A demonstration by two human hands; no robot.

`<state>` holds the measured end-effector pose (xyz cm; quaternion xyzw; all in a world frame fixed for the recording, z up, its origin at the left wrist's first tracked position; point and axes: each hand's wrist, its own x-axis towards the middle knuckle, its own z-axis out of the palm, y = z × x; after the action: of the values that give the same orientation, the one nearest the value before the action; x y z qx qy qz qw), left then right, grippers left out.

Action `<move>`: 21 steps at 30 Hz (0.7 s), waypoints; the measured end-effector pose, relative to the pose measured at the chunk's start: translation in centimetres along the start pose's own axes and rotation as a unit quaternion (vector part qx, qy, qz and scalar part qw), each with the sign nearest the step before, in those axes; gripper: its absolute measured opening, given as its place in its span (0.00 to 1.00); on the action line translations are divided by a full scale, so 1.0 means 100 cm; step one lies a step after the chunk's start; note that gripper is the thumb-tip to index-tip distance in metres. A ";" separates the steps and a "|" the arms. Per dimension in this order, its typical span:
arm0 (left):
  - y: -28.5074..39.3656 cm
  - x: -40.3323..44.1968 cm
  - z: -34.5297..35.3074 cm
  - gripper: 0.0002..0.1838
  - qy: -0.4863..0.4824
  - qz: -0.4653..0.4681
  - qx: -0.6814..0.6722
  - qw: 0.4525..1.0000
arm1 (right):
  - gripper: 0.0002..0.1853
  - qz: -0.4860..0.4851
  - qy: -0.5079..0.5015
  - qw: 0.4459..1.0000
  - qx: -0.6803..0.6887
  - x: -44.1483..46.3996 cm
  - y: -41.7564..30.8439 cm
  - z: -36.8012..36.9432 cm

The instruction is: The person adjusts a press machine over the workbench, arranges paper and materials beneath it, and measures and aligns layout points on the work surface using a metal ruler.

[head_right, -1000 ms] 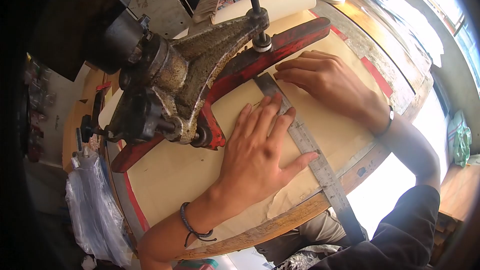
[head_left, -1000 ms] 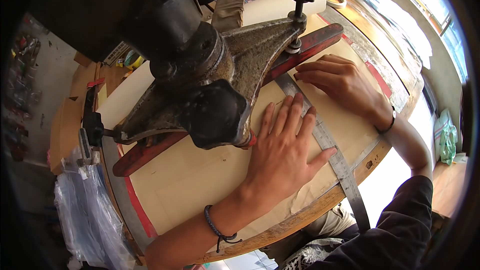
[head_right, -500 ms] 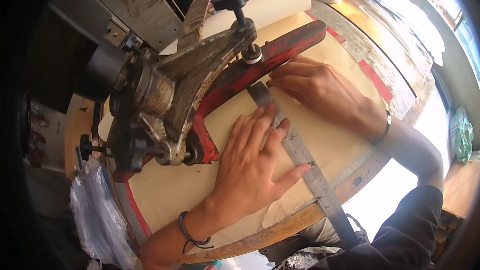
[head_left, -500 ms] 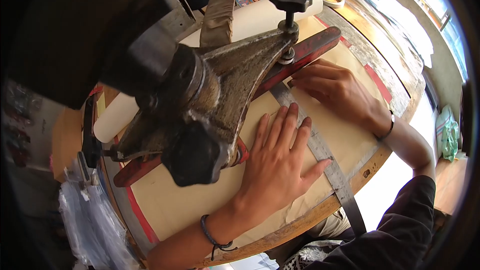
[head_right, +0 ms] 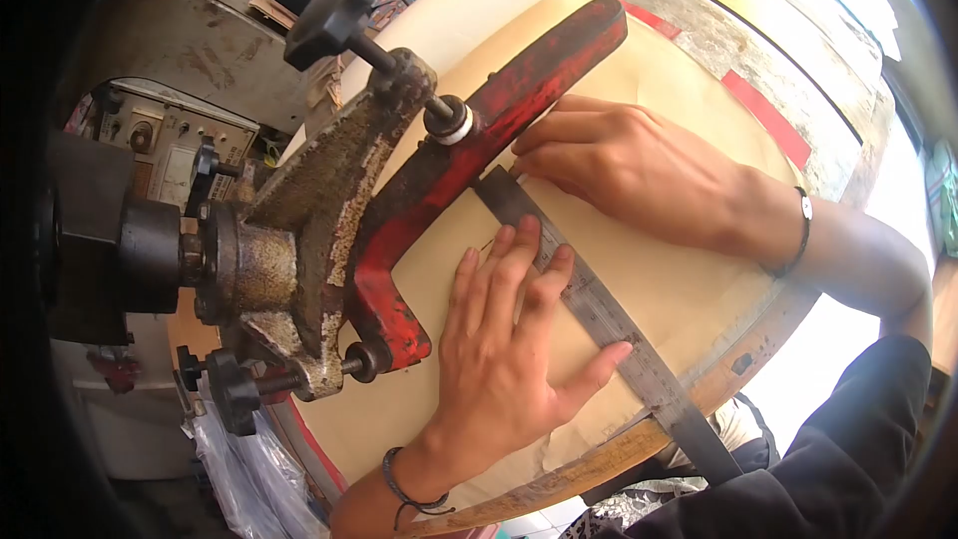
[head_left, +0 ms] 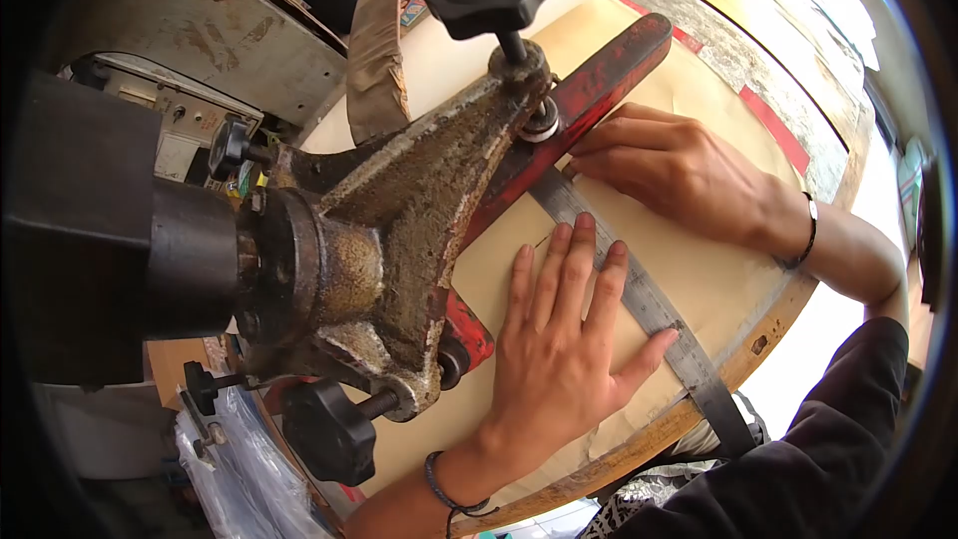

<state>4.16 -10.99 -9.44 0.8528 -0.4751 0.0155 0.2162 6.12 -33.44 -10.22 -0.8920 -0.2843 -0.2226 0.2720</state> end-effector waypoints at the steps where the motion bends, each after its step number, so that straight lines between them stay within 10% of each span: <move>1: 0.000 0.000 0.000 0.38 0.000 0.001 0.002 1.000 | 0.08 0.002 0.001 1.000 0.003 0.001 0.000 0.000; 21: -0.005 -0.005 0.008 0.36 0.035 0.031 0.002 0.999 | 0.06 -0.005 0.000 1.000 -0.023 0.001 -0.002 0.003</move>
<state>4.17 -10.68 -10.42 0.8373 -0.4931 0.0526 0.2301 6.11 -33.06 -10.30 -0.8964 -0.2836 -0.2306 0.2508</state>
